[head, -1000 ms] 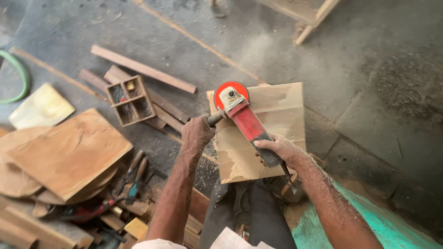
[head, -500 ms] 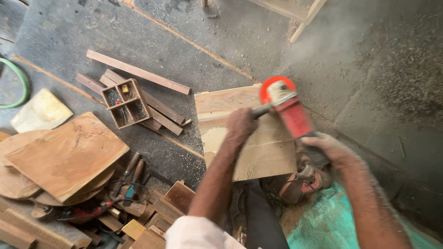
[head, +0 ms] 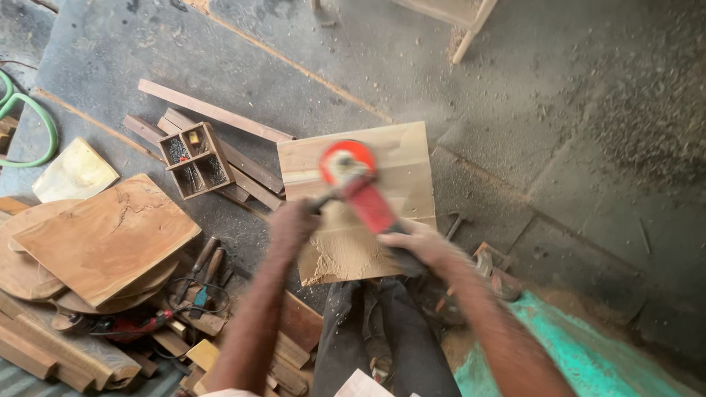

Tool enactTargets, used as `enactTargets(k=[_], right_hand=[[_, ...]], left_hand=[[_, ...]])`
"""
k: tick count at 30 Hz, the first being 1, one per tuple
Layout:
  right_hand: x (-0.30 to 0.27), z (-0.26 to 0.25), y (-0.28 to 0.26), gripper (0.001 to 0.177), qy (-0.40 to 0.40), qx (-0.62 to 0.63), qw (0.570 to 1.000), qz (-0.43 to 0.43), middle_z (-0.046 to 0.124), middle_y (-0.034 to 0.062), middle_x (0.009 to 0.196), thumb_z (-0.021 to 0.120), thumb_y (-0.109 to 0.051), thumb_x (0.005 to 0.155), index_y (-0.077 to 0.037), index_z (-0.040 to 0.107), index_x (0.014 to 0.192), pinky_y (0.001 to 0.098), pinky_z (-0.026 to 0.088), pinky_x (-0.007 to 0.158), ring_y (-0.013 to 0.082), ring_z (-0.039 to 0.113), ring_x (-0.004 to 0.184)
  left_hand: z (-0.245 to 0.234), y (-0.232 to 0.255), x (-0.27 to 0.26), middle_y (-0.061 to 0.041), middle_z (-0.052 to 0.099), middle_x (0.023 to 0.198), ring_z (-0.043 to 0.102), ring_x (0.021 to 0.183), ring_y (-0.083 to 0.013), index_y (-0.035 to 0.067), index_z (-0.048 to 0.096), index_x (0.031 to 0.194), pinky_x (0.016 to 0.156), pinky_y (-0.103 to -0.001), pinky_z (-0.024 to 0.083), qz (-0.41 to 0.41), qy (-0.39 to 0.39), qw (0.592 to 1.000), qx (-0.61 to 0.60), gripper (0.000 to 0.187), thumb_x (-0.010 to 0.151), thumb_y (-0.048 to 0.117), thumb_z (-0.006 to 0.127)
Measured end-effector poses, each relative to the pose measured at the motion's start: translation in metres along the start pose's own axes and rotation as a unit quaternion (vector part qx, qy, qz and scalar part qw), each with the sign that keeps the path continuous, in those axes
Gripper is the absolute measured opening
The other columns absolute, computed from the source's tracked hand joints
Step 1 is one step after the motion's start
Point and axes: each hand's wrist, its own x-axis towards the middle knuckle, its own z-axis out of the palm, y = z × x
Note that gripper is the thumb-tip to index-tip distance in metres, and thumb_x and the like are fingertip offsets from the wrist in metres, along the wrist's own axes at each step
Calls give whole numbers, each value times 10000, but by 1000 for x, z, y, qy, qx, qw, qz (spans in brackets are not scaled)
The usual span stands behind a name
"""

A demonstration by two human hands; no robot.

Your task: The person uses a handheld angle grinder with a sanding disc to smooth the surface of a rectangular wooden board. The person moves the tool back and forth across the wood, generating sawdust, and briefly flips the board to work on the other side.

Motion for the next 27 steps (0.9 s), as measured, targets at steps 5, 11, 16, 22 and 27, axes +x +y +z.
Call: enactTargets(k=[5,11,16,22,27], right_hand=[[-69,-90,13,508,103,45,988,105,699,76,915,730,-336,763,-102,631,1204,381,600,596,178,665,698],[-73,-91,28,445,60,156,984,63,654,53,856,760,-279,780,-100,582,1146,416,625,587,167,649,668],[-19,-8,29,418,35,20,999,30,637,35,766,774,-285,793,-108,639,1147,332,500,528,161,609,589],[20,77,17,399,-10,14,998,-57,676,-8,856,783,-318,837,-68,679,1130,284,534,665,92,624,730],[-2,55,31,428,19,107,994,-35,674,51,845,796,-276,820,-51,655,1156,310,568,608,142,656,659]], left_hand=[[62,115,-1,-162,736,737,719,650,-346,111,773,862,599,-492,567,119,86,985,-94,119,846,224,739],[55,124,-10,-169,740,749,733,647,-332,95,766,880,619,-477,581,106,50,987,-108,181,855,273,746],[16,19,-27,-140,752,772,738,669,-297,124,775,945,645,-461,591,35,33,996,-80,157,847,242,739],[-38,-58,-37,-89,756,756,723,642,-255,162,776,1004,603,-438,560,18,76,997,-26,255,799,314,785],[-25,-27,-18,-95,737,708,698,567,-222,116,770,978,536,-409,564,58,1,998,26,210,944,308,694]])
